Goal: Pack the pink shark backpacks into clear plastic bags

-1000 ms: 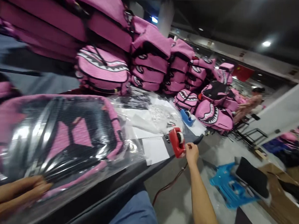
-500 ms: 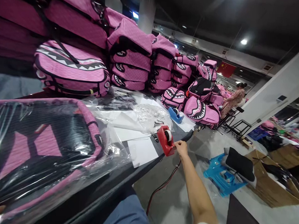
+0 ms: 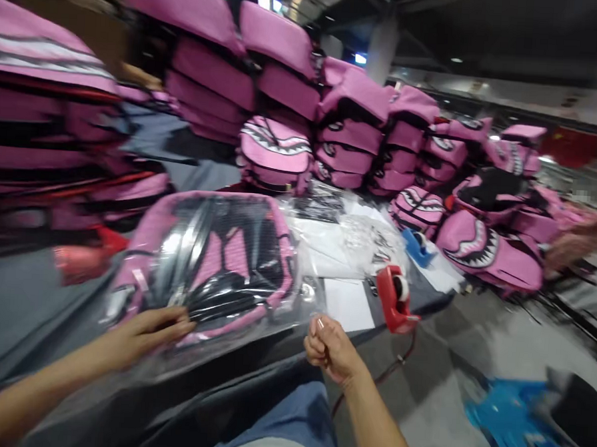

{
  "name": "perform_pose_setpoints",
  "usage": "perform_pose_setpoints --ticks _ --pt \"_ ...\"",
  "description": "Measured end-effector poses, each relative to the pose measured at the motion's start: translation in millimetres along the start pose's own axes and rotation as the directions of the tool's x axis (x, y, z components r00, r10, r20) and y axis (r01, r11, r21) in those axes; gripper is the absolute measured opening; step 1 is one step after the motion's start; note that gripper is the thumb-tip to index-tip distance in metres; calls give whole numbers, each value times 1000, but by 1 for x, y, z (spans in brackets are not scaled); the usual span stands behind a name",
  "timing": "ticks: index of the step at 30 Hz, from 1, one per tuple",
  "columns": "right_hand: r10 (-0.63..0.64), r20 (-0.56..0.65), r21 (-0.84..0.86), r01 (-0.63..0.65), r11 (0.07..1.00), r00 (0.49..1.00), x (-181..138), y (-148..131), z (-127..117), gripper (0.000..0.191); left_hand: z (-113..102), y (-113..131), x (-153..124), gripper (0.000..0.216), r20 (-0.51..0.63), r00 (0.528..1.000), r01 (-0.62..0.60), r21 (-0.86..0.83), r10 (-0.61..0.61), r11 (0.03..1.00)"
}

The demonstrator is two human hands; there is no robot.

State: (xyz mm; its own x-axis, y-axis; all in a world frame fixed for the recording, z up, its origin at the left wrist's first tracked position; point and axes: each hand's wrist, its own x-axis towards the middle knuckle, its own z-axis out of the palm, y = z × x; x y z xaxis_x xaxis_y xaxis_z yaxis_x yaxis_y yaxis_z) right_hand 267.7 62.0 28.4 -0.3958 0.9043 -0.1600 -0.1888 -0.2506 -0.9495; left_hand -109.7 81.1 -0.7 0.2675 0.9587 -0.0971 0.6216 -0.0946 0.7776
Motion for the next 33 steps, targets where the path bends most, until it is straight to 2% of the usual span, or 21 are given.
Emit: perform_pose_setpoints --ticks 1,3,5,7,8,10,12,13,15,16,17,18,19,20,22,23,24,26,29,31,33 --pt "-5 188 -54 15 998 982 11 -12 18 49 -3 9 -1 63 39 999 17 -45 -15 999" --pt "-7 457 -299 161 941 889 39 -41 46 43 -7 22 -1 60 56 998 47 -107 -41 993" --pt "63 613 -560 377 738 788 70 -68 68 35 -8 28 -1 56 44 997 64 -134 -59 989" --pt "186 670 -706 539 460 719 100 -84 85 25 -6 28 -3 54 40 997 67 -155 -61 986" --pt "247 664 -743 585 327 705 113 -88 92 20 -6 27 -4 53 43 997 66 -166 -60 984" --pt "340 609 -780 619 93 717 134 -86 101 16 -4 25 -5 51 49 997 61 -185 -53 981" --pt "350 531 -809 584 -61 772 147 -80 103 19 -3 23 -5 49 53 998 52 -189 -43 981" --pt "325 486 -835 541 -100 811 151 -77 101 26 -3 22 -5 49 51 998 46 -184 -37 982" --pt "230 392 -898 425 -117 891 153 -72 92 43 -3 20 -5 48 40 999 39 -173 -32 984" --pt "151 356 -920 374 -116 922 150 -70 86 43 -3 19 -5 49 39 999 39 -171 -33 984" --pt "54 347 -928 351 -123 936 146 -68 79 36 -2 18 -5 49 41 999 41 -171 -34 984" --pt "-51 378 -919 368 -143 924 139 -65 71 23 -2 17 -4 49 48 998 43 -172 -35 984" --pt "-150 453 -886 425 -186 879 130 -61 64 12 -2 15 -4 50 56 998 43 -174 -34 984" --pt "-208 560 -823 510 -249 802 121 -55 58 14 -1 14 -3 50 61 998 42 -173 -32 984" --pt "-169 757 -642 668 -377 631 103 -39 49 28 -1 15 -2 49 66 998 35 -160 -24 987" --pt "-111 811 -563 713 -418 575 96 -31 45 38 -2 17 -2 49 64 998 28 -139 -19 990" --pt "-58 835 -512 734 -446 548 92 -22 42 48 -3 20 -3 49 51 999 16 -99 -11 995" --pt "-3 830 -493 731 -473 558 89 -9 36 61 -7 28 -10 51 -15 999 -34 30 35 999" --pt "38 818 -501 743 -444 574 95 -1 29 65 -13 37 -33 48 -137 975 -138 232 173 963" --pt "50 817 -510 760 -403 575 99 0 27 66 -17 32 -51 45 -193 953 -168 307 234 937" --pt "44 813 -530 770 -355 580 101 0 27 66 -19 18 -67 41 -254 939 -135 347 232 928"
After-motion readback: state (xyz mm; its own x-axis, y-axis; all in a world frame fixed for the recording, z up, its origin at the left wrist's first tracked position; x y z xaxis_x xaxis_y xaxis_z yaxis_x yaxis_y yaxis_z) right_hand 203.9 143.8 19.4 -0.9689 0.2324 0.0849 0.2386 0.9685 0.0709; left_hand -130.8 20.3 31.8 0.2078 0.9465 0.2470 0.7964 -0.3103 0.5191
